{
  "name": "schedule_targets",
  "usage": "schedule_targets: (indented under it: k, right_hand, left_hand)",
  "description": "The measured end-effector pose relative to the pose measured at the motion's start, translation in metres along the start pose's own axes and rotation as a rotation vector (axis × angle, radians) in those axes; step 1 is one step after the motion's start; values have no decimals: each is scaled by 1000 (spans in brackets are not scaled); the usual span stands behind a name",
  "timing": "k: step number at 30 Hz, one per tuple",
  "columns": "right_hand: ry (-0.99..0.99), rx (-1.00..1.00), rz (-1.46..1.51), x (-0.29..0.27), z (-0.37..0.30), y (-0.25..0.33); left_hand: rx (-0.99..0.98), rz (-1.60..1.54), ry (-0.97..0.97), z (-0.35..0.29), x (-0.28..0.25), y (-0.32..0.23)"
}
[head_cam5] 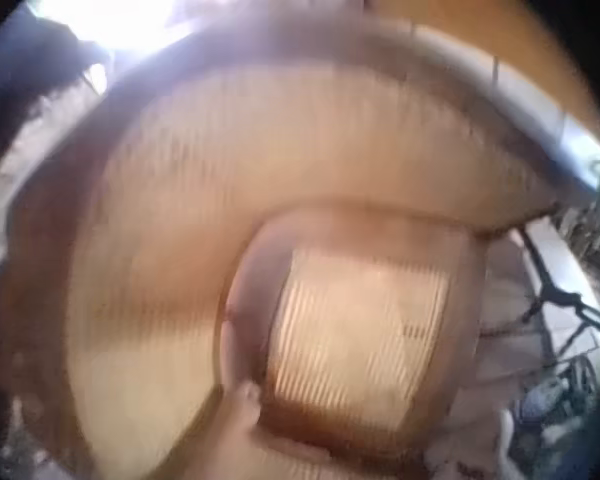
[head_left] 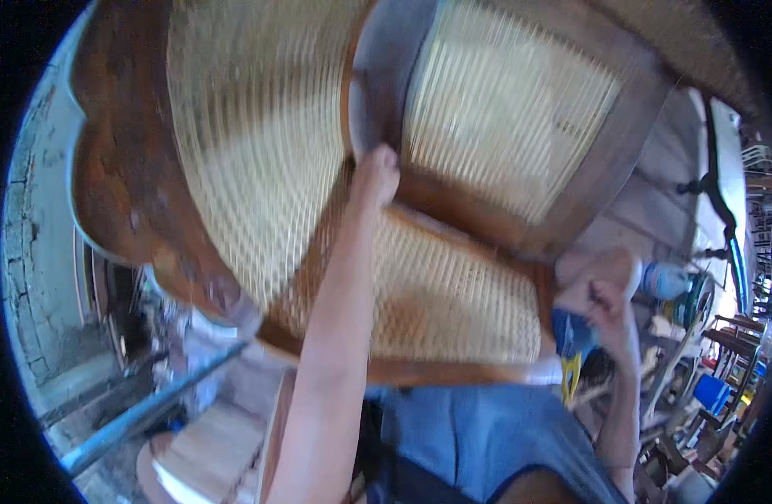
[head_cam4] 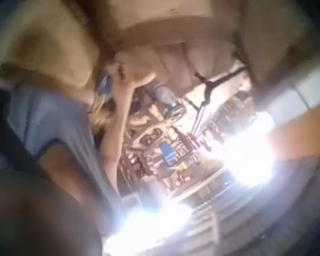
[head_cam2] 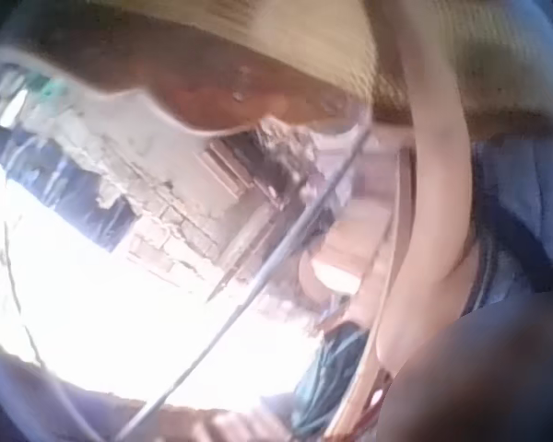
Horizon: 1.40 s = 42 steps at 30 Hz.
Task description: The person is weaving a new rattan or cane seat into a wooden chair frame.
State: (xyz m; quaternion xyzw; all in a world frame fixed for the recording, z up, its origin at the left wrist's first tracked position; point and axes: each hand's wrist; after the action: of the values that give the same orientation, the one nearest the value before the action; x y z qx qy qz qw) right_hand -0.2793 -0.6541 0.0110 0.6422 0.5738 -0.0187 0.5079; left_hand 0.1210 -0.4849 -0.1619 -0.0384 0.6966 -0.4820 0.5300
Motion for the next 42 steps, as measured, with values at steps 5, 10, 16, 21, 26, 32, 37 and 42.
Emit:
schedule_targets:
  k: [5, 10, 16, 21, 26, 32, 37, 42]
  right_hand:
    - [377, 42, 186, 78, 69, 81]
    - [47, -195, 8, 135, 143, 128]
    - [84, -221, -84, 156, 164, 143]
    - [-64, -382, -246, 186, 178, 132]
    - [72, -435, -547, 195, 214, 102]
    - [182, -362, -494, 242, 212, 98]
    - [151, -263, -592, 258, 214, 122]
    - [60, -143, -527, 258, 213, 130]
  left_hand:
    - [20, -99, 80, -1, -20, -9]
    - [217, -199, 465, -4, -38, -64]
    - [84, -228, 537, -7, -47, -77]
    - [22, -293, 487, -9, -21, -37]
    - [68, 40, 301, 5, -22, -8]
    - [-27, 155, 229, 10, -8, 16]
    - [10, 128, 246, 13, -14, 13]
    - [13, 58, 277, 12, -8, 14]
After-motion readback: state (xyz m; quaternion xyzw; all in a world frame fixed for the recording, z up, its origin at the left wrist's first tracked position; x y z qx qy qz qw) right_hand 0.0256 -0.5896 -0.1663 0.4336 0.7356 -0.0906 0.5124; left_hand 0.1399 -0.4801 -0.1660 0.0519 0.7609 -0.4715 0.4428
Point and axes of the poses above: each hand's wrist, its own z-axis towards the middle knuckle, its own x-axis out of the palm, y = z × x, and after that the axes turned 11 degrees about x, right-handed
